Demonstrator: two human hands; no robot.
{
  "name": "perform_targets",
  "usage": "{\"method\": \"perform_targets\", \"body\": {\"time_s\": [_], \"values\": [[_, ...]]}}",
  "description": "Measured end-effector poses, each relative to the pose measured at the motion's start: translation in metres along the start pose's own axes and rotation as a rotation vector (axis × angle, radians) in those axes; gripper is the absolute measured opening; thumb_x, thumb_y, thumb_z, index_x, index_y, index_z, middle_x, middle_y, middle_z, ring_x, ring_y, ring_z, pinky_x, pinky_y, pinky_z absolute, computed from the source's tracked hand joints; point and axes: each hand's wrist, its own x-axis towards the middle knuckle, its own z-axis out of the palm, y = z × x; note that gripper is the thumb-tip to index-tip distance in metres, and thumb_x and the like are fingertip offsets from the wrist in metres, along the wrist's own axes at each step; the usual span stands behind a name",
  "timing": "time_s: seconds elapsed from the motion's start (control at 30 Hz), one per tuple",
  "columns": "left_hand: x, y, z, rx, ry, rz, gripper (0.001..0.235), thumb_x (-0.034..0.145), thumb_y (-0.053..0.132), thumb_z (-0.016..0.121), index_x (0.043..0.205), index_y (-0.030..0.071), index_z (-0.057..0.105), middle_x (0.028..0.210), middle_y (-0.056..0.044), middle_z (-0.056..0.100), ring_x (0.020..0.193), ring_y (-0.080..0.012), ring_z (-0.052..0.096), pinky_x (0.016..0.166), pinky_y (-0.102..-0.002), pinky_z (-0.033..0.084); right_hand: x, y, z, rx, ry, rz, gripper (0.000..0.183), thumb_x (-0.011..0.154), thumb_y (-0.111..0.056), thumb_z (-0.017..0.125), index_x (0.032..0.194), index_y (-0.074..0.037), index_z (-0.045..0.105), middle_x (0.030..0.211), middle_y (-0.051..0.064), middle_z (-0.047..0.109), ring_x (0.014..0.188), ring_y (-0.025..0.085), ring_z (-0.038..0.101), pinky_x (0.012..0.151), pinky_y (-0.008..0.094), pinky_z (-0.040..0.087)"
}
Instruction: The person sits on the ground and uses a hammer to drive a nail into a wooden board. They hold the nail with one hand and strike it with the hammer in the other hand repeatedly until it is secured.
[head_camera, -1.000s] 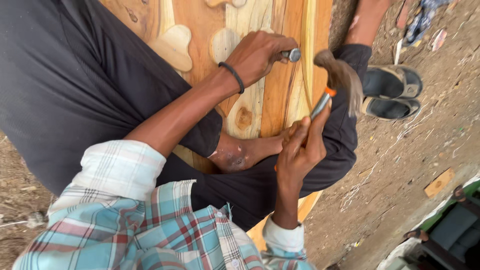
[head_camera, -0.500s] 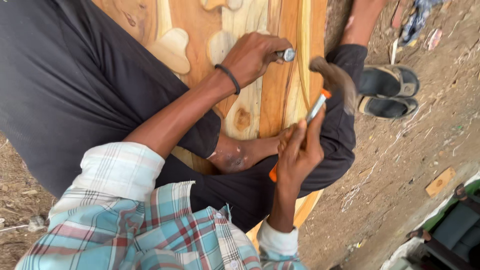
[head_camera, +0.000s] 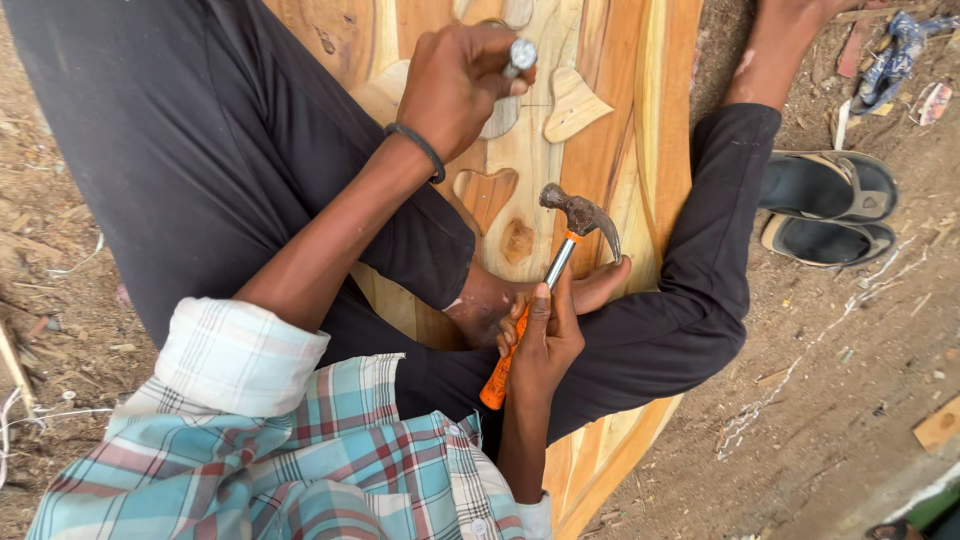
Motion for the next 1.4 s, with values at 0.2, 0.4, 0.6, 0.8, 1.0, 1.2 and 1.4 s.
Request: {"method": "perform_targets", "body": {"time_s": [0.2,0.4,0.6,0.8,1.0,1.2,1.4], "values": [[-0.004,-0.006,0.001,0.137,0.027,0.129,0.014,0.088,-0.016,0.071,0.097,-0.005,0.073,0.087,-0.01,0.077,0.086,-0.0108,0.077,0.08,-0.029,0.067,0.005,-0.007,-0.006,-0.062,-0.016,-0.117,0.05,0.109,-0.015,0.052,0.158,-0.01,0.043,0.075,0.005,0.055,0.05,0.006,0.046,0.042,0.02,0.038],[-0.007,-0.001,0.003,0.131,-0.022,0.118,0.019,0.083,-0.018,0.068,0.093,-0.003,0.075,0.082,-0.011,0.076,0.084,-0.016,0.077,0.074,-0.03,0.064,0.013,-0.018,-0.008,-0.085,0.001,-0.215,0.047,0.109,-0.012,0.051,0.154,-0.003,0.045,0.098,0.009,0.065,0.056,0.007,0.05,0.041,0.021,0.042],[-0.007,0.0,-0.002,0.194,-0.038,0.178,0.02,0.083,-0.019,0.063,0.093,-0.005,0.072,0.081,-0.012,0.075,0.082,-0.0162,0.079,0.073,-0.03,0.062,0.009,-0.013,-0.007,-0.056,-0.011,-0.204,0.047,0.111,-0.013,0.052,0.156,-0.004,0.047,0.079,0.009,0.058,0.052,0.007,0.049,0.041,0.021,0.041],[-0.01,-0.004,0.001,0.183,-0.072,0.161,0.036,0.077,-0.023,0.06,0.102,-0.002,0.077,0.088,-0.018,0.076,0.085,-0.0194,0.08,0.073,-0.031,0.066,0.007,-0.019,0.001,-0.172,-0.085,-0.303,0.045,0.112,-0.012,0.051,0.156,-0.001,0.046,0.076,0.007,0.057,0.054,0.007,0.049,0.046,0.022,0.041],[-0.009,-0.014,0.001,0.23,-0.107,0.161,0.041,0.077,-0.024,0.062,0.104,0.001,0.08,0.09,-0.019,0.078,0.084,-0.0208,0.081,0.075,-0.03,0.066,0.006,-0.041,0.004,-0.232,-0.038,-0.628,0.046,0.117,-0.014,0.05,0.159,0.002,0.038,0.081,0.007,0.059,0.059,0.007,0.05,0.053,0.024,0.043],[-0.005,-0.014,0.0,0.204,-0.155,0.113,0.036,0.081,-0.02,0.067,0.103,0.004,0.081,0.089,-0.016,0.079,0.082,-0.0179,0.081,0.073,-0.03,0.067,0.036,-0.06,0.023,-0.853,-0.146,-0.664,0.045,0.112,-0.009,0.052,0.154,0.003,0.043,0.064,0.004,0.053,0.053,0.008,0.05,0.073,0.029,0.042],[-0.002,-0.017,-0.002,0.138,-0.168,0.11,0.033,0.079,-0.021,0.068,0.101,0.002,0.08,0.094,-0.015,0.079,0.085,-0.0183,0.08,0.077,-0.03,0.068,0.025,-0.07,0.005,-0.404,-0.023,-0.637,0.043,0.117,-0.011,0.049,0.159,-0.003,0.041,0.08,0.004,0.064,0.058,0.007,0.056,0.049,0.024,0.046]]}}
